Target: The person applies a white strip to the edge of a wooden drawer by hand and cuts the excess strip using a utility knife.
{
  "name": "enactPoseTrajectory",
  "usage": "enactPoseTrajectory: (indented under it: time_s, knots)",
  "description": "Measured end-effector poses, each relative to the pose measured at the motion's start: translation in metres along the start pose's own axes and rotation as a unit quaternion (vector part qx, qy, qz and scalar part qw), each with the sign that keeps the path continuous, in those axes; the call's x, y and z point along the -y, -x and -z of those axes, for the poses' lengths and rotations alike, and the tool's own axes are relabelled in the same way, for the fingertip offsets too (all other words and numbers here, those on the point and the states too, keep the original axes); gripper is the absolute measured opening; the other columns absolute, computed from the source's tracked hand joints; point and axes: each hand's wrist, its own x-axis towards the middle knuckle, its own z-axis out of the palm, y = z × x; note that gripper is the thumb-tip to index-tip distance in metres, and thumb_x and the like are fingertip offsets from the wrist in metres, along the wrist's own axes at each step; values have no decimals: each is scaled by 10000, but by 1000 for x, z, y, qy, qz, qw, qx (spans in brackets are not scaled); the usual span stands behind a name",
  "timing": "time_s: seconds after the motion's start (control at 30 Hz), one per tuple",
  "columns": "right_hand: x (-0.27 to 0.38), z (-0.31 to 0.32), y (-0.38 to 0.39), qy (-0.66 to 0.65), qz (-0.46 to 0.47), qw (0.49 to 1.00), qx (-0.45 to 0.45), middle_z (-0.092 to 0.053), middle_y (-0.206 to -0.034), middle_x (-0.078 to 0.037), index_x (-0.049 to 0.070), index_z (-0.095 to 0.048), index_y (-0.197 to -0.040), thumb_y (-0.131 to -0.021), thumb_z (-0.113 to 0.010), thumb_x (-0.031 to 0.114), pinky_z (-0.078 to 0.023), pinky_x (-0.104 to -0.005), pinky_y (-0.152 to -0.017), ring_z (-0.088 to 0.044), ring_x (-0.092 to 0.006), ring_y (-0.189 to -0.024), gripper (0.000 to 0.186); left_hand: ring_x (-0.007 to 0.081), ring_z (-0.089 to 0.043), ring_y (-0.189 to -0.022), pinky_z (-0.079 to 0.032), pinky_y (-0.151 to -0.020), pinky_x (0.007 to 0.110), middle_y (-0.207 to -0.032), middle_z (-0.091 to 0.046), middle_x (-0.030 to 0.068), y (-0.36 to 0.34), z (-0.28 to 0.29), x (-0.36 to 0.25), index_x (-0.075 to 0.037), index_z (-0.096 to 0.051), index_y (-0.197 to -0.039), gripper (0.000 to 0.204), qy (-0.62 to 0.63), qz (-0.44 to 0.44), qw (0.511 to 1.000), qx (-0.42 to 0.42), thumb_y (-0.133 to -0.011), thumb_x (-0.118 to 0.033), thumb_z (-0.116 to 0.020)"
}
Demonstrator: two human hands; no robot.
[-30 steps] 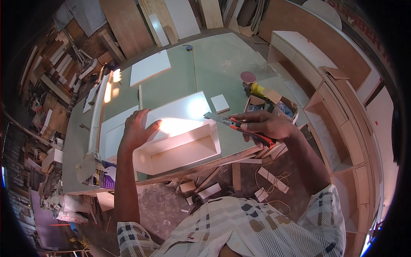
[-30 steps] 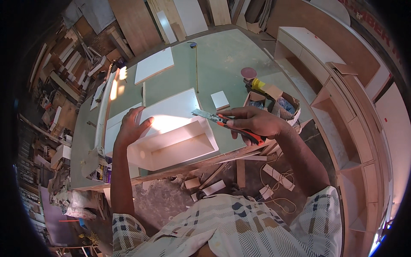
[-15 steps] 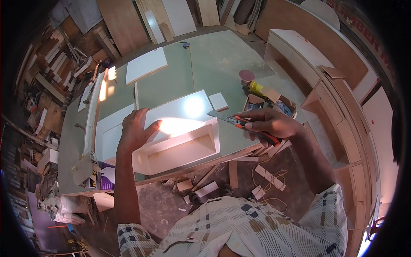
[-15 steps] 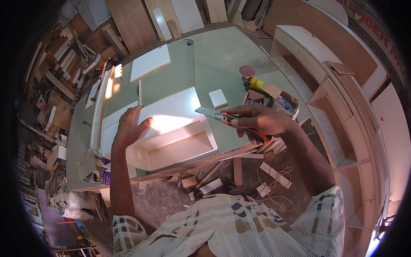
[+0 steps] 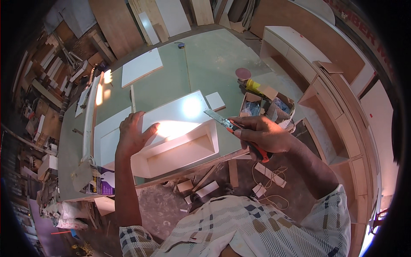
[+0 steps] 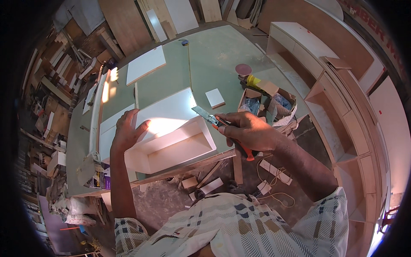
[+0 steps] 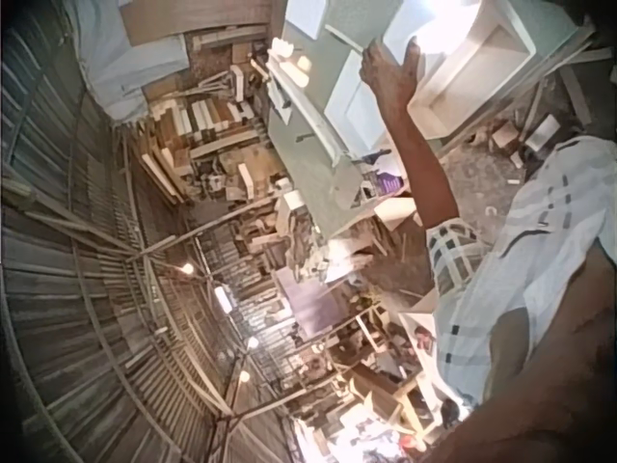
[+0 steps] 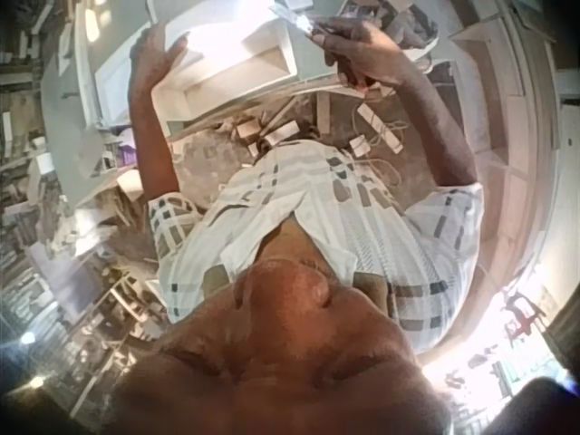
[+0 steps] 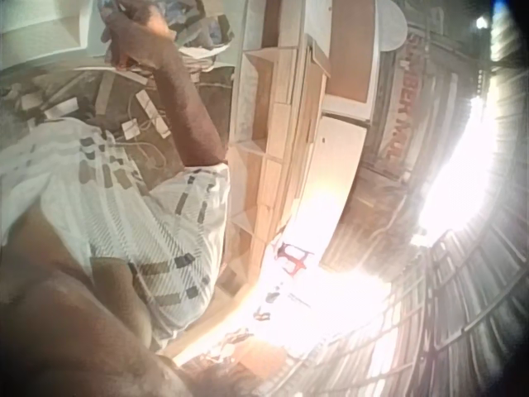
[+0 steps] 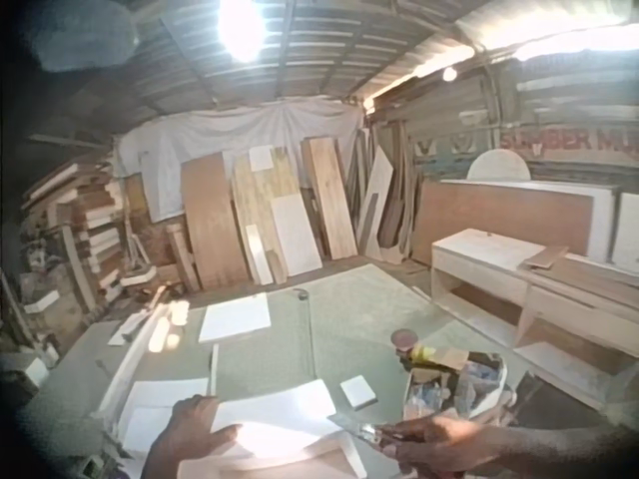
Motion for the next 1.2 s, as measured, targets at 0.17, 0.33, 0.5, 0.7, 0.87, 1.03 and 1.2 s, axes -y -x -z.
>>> enactPoseTrajectory:
  time_s: [0.17, 0.33, 0.5, 0.7, 0.87, 1.03, 1.2]
  knots:
    - [0, -9, -12, -1, 22, 1000, -15, -627, -807, -55, 34, -393, -1549, -1062, -547, 264, -545, -257, -531, -623, -91, -574, 559, 401, -576, -1210, -370, -1079, 525, -1268, -618, 233, 0, -2, 0, -9, -562, -1331, 749, 6, -10, 1000, -8, -856, -555, -753]
    - [-2, -15, -11, 1, 18, 999, -29, -637, -827, -58, 3, -413, -1524, -1054, -566, 301, -539, -239, -539, -622, -83, -579, 577, 404, -584, -1206, -378, -1069, 512, -1273, -624, 234, -2, -3, 4, 6, -569, -1319, 743, 15, -16, 1000, -3, -862, -551, -750]
    - [-50, -20, -7, -152, 115, 947, -260, -591, -853, -28, -2, -526, -1384, -1007, -639, 373, -445, -243, -529, -532, -79, -593, 544, 420, -557, -1251, -395, -1097, 499, -1331, -591, 259, 2, 7, 5, 19, -534, -1375, 774, 54, -28, 998, 27, -874, -531, -747]
    - [-58, -89, 6, -340, 148, 899, -233, -612, -921, -74, -29, -516, -1399, -949, -611, 221, -439, -252, -511, -528, -92, -578, 523, 399, -503, -1372, -410, -1137, 444, -1439, -533, 291, -5, 31, 25, 60, -494, -1432, 911, 132, -17, 983, 124, -831, -566, -774]
    - [-36, -130, -8, -331, 116, 905, -241, -654, -926, -161, -16, -447, -1448, -1025, -480, 265, -543, -307, -524, -646, -179, -578, 508, 413, -511, -1357, -414, -1131, 459, -1418, -549, 298, -6, 27, 36, 73, -515, -1406, 901, 150, -49, 979, 131, -835, -574, -773]
    - [-31, -145, -26, -311, 94, 908, -263, -636, -836, -140, -27, -494, -1292, -1061, -433, 308, -545, -320, -507, -667, -222, -567, 411, 401, -542, -1327, -413, -1124, 449, -1395, -576, 281, -1, 19, 37, 15, -518, -1431, 817, 123, -75, 986, 89, -862, -513, -769]
    - [-28, -152, -36, -299, 114, 905, -279, -609, -745, -102, -20, -525, -1182, -1062, -425, 338, -513, -306, -491, -639, -197, -545, 390, 430, -558, -1296, -441, -1096, 474, -1375, -585, 291, 0, 19, 36, 1, -531, -1419, 783, 112, -81, 988, 71, -875, -514, -757]
